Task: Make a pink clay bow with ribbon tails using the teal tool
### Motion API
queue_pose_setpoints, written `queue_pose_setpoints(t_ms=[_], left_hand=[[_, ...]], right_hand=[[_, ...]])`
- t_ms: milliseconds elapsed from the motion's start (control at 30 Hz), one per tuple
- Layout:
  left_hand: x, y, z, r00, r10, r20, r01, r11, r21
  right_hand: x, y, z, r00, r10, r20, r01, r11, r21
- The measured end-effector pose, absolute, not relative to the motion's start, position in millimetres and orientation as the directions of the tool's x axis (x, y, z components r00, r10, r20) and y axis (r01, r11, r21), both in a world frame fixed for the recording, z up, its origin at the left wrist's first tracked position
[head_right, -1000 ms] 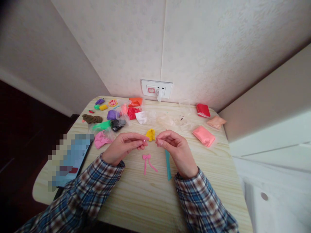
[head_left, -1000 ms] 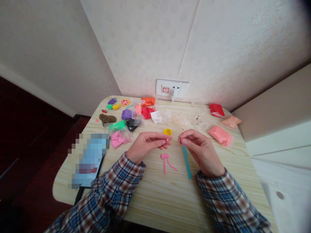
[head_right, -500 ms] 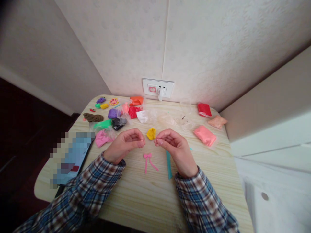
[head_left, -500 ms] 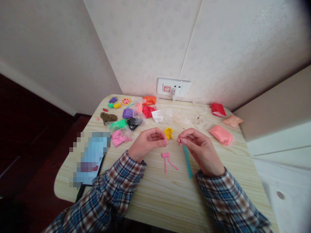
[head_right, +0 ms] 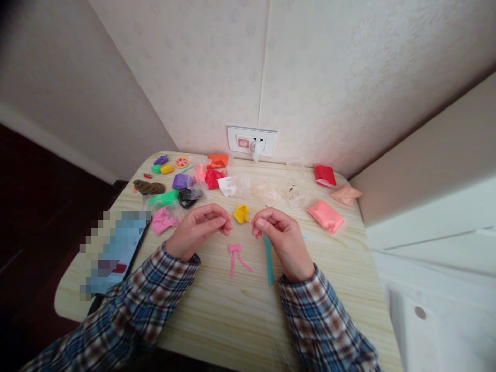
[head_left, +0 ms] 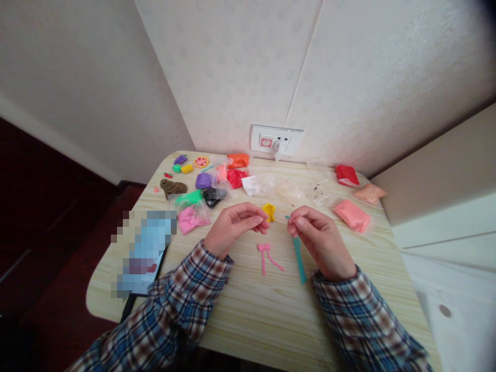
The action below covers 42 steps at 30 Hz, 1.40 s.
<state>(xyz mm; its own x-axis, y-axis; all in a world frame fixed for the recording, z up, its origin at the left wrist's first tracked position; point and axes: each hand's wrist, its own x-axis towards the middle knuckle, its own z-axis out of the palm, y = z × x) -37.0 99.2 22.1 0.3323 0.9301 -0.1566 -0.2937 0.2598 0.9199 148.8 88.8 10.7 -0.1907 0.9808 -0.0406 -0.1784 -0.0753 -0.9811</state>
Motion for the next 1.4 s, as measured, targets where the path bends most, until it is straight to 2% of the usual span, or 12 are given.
queue_pose_setpoints(t_ms=[100,267,400,467,600,800,933,1100,1233,1400], left_hand=[[-37.5,99.2,21.4,0.305,0.938,-0.165,-0.318,0.264,0.911],[-37.9,99.4,22.7,0.29,0.936,-0.197,-0.31,0.286,0.907],[-37.2,100.2,24.2,0.25,0.951,-0.184,-0.321,0.261,0.91],[-37.2,100.6,23.6,0.228,0.961,-0.157,-0.307,0.224,0.925],[-38.1,100.9,20.8,0.26,0.955,-0.144,-0.253,0.211,0.944],[-38.6,100.3,18.7,0.225,0.965,-0.132,-0.252,0.189,0.949],[-38.4,100.7,19.0,0.277,0.952,-0.131,-0.202,0.191,0.96],[-38.9,101.4,18.9,0.304,0.941,-0.149,-0.17,0.208,0.963],[-38.7,100.6,20.2,0.279,0.948,-0.156,-0.172,0.209,0.963],[-37.9,99.7,21.6,0.288,0.94,-0.184,-0.192,0.245,0.95]], right_hand=[[149.4,88.9,10.2,-0.16,0.986,-0.041,-0.183,-0.07,-0.981],[150.0,88.6,11.2,-0.229,0.971,-0.067,-0.175,-0.109,-0.979],[150.9,89.2,9.9,-0.15,0.987,-0.05,-0.153,-0.074,-0.986],[150.8,89.0,9.5,-0.163,0.986,-0.045,-0.142,-0.069,-0.987],[150.6,87.9,9.6,-0.244,0.968,-0.054,-0.144,-0.091,-0.985],[152.2,89.0,10.1,-0.181,0.983,-0.028,-0.139,-0.054,-0.989],[152.4,89.7,8.6,-0.243,0.969,-0.034,-0.135,-0.069,-0.988],[151.8,89.7,8.3,-0.173,0.985,-0.018,-0.1,-0.036,-0.994],[151.2,89.3,9.7,-0.253,0.966,-0.058,-0.113,-0.089,-0.99],[151.2,90.2,10.4,-0.168,0.986,-0.02,-0.099,-0.037,-0.994]])
